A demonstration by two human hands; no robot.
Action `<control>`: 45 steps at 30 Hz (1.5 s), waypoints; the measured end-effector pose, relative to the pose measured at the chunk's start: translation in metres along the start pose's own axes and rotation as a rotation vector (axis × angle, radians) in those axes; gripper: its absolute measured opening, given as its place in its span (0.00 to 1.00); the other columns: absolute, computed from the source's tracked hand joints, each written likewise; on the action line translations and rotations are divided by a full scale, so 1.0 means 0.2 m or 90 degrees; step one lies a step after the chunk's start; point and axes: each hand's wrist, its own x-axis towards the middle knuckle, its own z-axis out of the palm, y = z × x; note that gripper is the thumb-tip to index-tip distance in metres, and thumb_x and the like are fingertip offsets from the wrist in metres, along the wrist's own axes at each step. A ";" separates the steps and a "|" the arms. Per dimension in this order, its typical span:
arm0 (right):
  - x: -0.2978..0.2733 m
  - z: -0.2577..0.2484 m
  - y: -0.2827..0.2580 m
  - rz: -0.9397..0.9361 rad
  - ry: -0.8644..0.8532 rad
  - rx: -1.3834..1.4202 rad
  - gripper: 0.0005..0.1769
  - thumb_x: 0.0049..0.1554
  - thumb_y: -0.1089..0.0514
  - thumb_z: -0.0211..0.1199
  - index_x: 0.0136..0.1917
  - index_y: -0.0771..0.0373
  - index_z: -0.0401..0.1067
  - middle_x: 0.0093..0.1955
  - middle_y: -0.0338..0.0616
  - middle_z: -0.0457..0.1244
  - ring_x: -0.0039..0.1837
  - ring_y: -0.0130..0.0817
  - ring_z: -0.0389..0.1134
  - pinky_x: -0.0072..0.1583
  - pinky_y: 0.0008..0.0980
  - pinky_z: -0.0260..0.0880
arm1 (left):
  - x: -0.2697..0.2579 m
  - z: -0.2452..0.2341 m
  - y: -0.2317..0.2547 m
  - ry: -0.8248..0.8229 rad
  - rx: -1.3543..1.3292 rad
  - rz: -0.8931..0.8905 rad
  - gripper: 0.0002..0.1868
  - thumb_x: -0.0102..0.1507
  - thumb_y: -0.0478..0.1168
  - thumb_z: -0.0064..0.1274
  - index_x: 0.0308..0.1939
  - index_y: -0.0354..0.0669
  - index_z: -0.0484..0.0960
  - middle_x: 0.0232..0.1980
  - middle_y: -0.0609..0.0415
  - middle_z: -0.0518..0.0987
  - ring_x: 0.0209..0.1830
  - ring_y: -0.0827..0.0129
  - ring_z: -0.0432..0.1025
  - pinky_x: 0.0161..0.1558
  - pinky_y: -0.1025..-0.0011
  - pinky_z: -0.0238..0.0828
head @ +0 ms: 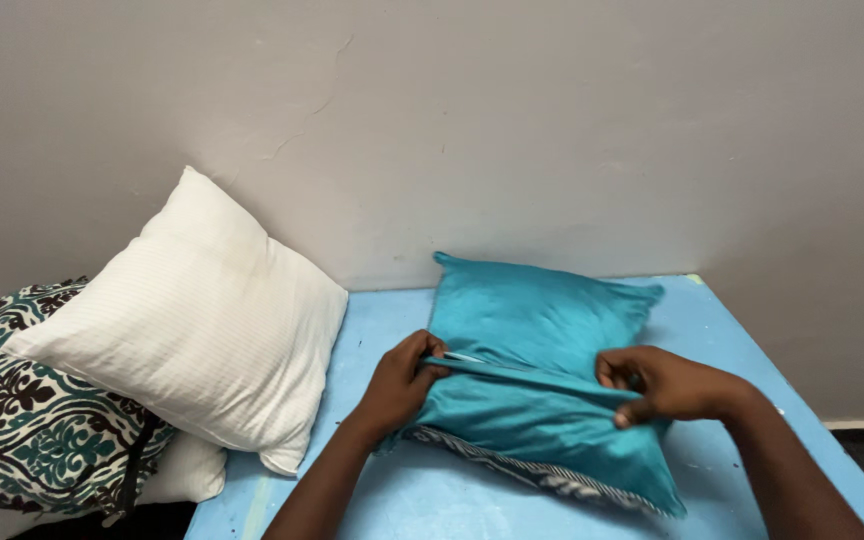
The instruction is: The person inserts a pillow into a teal pillowcase, smooths it, and flips it to show the patterned side. They repeat the process with a second pillow, inserting it into a patterned case and adjusting it on the table.
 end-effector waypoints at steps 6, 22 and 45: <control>-0.28 -0.12 -0.26 0.243 0.164 -0.274 0.24 0.48 0.49 0.78 0.56 0.48 0.74 0.55 0.35 0.69 0.60 0.32 0.70 0.59 0.36 0.73 | -0.03 0.11 -0.07 -0.221 -0.248 0.088 0.10 0.61 0.36 0.60 0.46 0.42 0.85 0.73 0.49 0.75 0.78 0.52 0.61 0.76 0.51 0.55; -0.07 0.22 -0.44 -0.163 0.017 -0.227 0.17 0.50 0.63 0.68 0.53 0.50 0.79 0.55 0.30 0.68 0.61 0.28 0.66 0.68 0.39 0.55 | -0.13 0.46 -0.02 -0.165 -0.262 -0.405 0.19 0.65 0.51 0.53 0.37 0.35 0.79 0.33 0.43 0.78 0.25 0.62 0.72 0.28 0.65 0.72; -0.01 0.39 -0.45 -0.173 0.102 -0.395 0.24 0.41 0.53 0.74 0.52 0.51 0.76 0.53 0.35 0.62 0.59 0.33 0.60 0.64 0.38 0.54 | -0.15 0.50 -0.02 -0.262 -0.473 -0.330 0.13 0.61 0.36 0.55 0.48 0.33 0.78 0.40 0.47 0.82 0.38 0.66 0.81 0.46 0.66 0.84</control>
